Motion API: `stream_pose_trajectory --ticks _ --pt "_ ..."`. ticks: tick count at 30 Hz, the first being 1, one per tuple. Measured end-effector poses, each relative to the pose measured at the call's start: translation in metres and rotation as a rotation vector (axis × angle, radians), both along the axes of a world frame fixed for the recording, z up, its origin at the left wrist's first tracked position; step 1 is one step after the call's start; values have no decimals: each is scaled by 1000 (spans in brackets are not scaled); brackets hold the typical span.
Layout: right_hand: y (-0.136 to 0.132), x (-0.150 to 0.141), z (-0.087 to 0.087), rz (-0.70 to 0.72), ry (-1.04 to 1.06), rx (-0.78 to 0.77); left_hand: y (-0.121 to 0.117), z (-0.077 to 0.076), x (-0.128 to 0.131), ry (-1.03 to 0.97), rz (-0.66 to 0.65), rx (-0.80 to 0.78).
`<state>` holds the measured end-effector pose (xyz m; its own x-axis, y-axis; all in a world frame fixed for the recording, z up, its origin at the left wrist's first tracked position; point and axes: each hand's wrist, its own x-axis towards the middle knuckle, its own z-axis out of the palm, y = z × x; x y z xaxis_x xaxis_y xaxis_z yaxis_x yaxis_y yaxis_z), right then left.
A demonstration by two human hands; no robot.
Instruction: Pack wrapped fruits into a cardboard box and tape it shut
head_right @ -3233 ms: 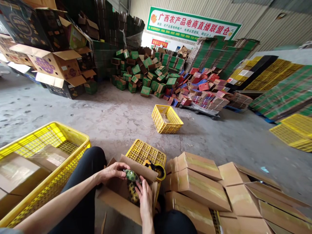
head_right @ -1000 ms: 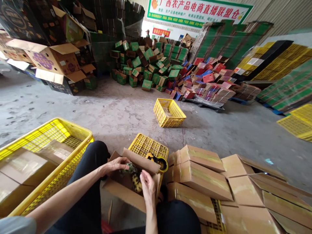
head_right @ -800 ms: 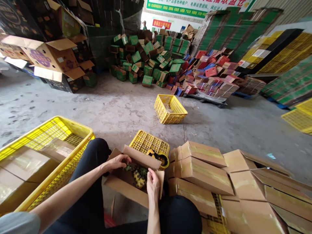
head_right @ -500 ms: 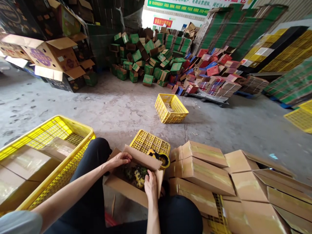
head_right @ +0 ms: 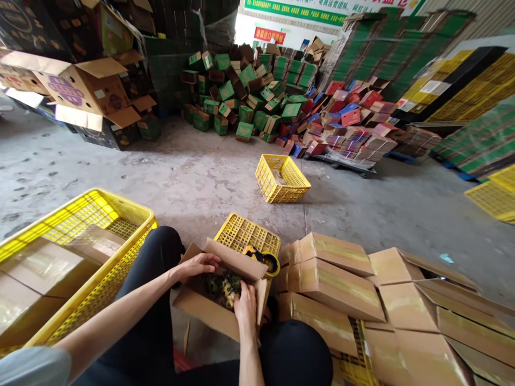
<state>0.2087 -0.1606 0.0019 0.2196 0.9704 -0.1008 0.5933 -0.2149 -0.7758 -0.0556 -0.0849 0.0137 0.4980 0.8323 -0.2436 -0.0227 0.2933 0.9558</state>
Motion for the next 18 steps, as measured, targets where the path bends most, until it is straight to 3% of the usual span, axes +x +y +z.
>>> stream_pose_trajectory --ticks 13,15,18 --pt "7 3 17 26 -58 198 -4 -4 1 -25 -89 21" --pt "9 6 23 20 62 156 -5 -1 1 -26 -94 21" --pt "8 6 36 3 412 34 -6 6 1 -22 -112 -20"
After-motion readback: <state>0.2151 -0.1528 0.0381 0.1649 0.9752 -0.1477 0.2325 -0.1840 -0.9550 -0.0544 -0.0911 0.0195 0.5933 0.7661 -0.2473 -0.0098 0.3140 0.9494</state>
